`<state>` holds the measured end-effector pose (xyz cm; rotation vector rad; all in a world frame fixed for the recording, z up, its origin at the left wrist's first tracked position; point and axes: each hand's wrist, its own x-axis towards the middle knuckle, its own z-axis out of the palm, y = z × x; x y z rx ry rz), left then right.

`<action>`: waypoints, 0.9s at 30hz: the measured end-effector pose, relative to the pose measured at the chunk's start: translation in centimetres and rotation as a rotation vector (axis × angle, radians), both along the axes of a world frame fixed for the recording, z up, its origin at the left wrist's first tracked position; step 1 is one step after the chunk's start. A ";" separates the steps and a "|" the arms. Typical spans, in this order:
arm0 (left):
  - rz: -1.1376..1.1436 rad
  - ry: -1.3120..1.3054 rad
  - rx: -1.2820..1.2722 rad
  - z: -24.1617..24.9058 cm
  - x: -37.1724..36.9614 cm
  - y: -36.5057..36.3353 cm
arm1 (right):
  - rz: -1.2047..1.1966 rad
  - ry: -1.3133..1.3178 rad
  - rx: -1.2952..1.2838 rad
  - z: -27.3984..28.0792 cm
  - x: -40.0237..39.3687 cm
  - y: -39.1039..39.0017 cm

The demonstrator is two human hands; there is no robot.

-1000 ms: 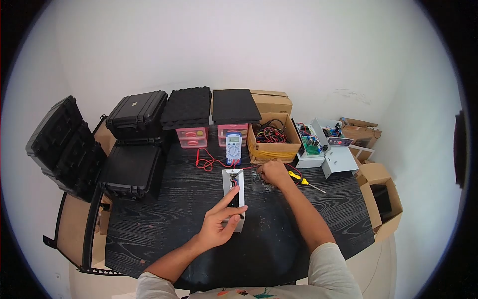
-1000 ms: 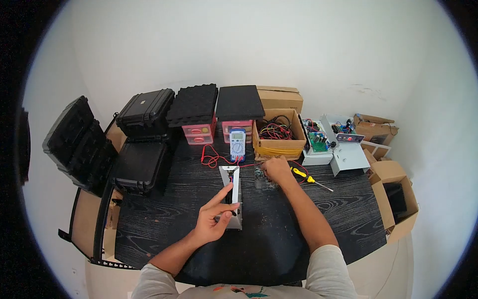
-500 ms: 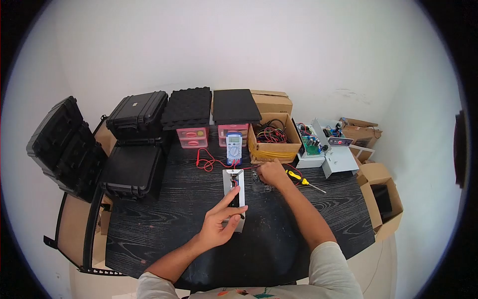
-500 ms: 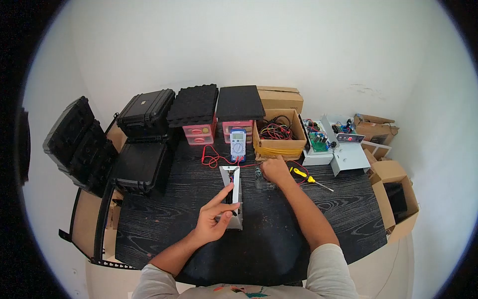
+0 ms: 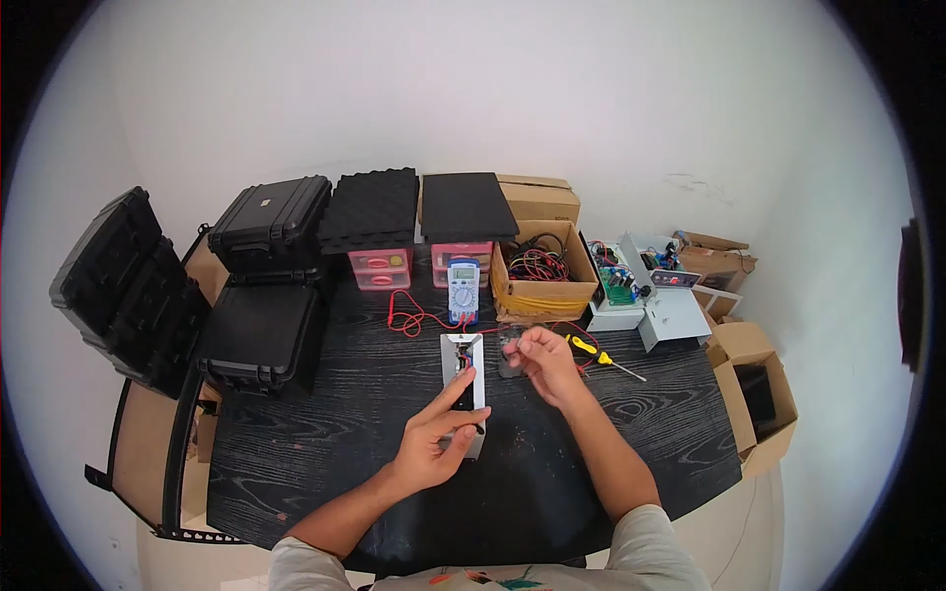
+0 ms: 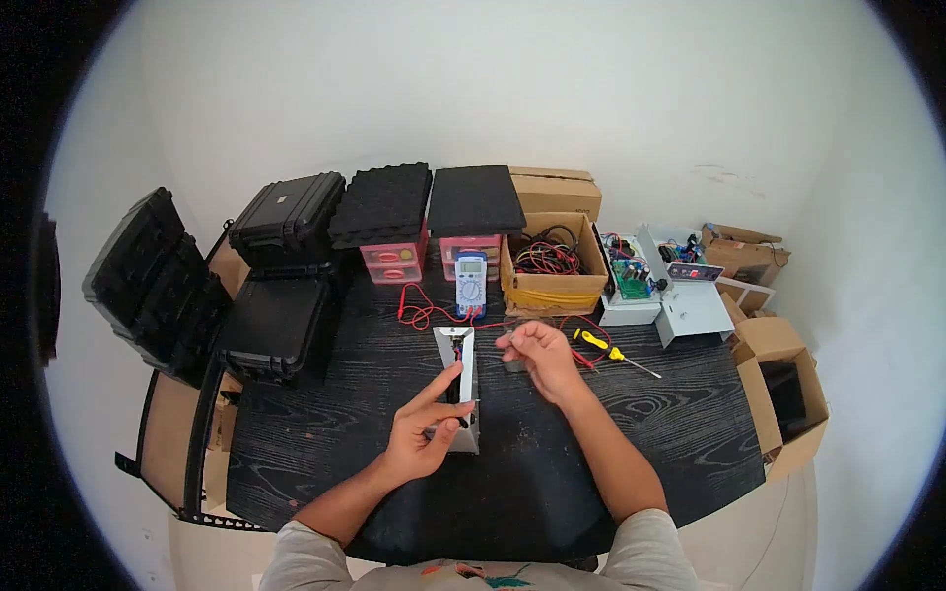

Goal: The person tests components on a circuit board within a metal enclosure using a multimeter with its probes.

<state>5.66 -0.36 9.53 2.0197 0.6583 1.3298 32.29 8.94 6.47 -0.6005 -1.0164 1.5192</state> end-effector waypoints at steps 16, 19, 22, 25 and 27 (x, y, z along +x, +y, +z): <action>0.000 0.003 -0.058 0.2 -0.1 -0.3 | -0.460 -0.675 0.129 -1.6 3.3 2.1; 0.015 0.024 0.012 -0.2 -0.1 0.1 | -0.466 -1.105 0.252 -0.5 4.1 2.6; -0.013 -0.025 -0.091 0.4 0.0 -0.4 | -0.417 -1.416 0.370 -0.7 4.8 3.4; -0.030 -0.050 -0.141 0.6 0.1 -0.5 | -0.387 -1.581 0.458 -1.5 4.6 4.8; -0.032 -0.051 -0.144 0.5 0.1 -0.5 | -0.355 -1.683 0.526 -2.4 4.1 5.6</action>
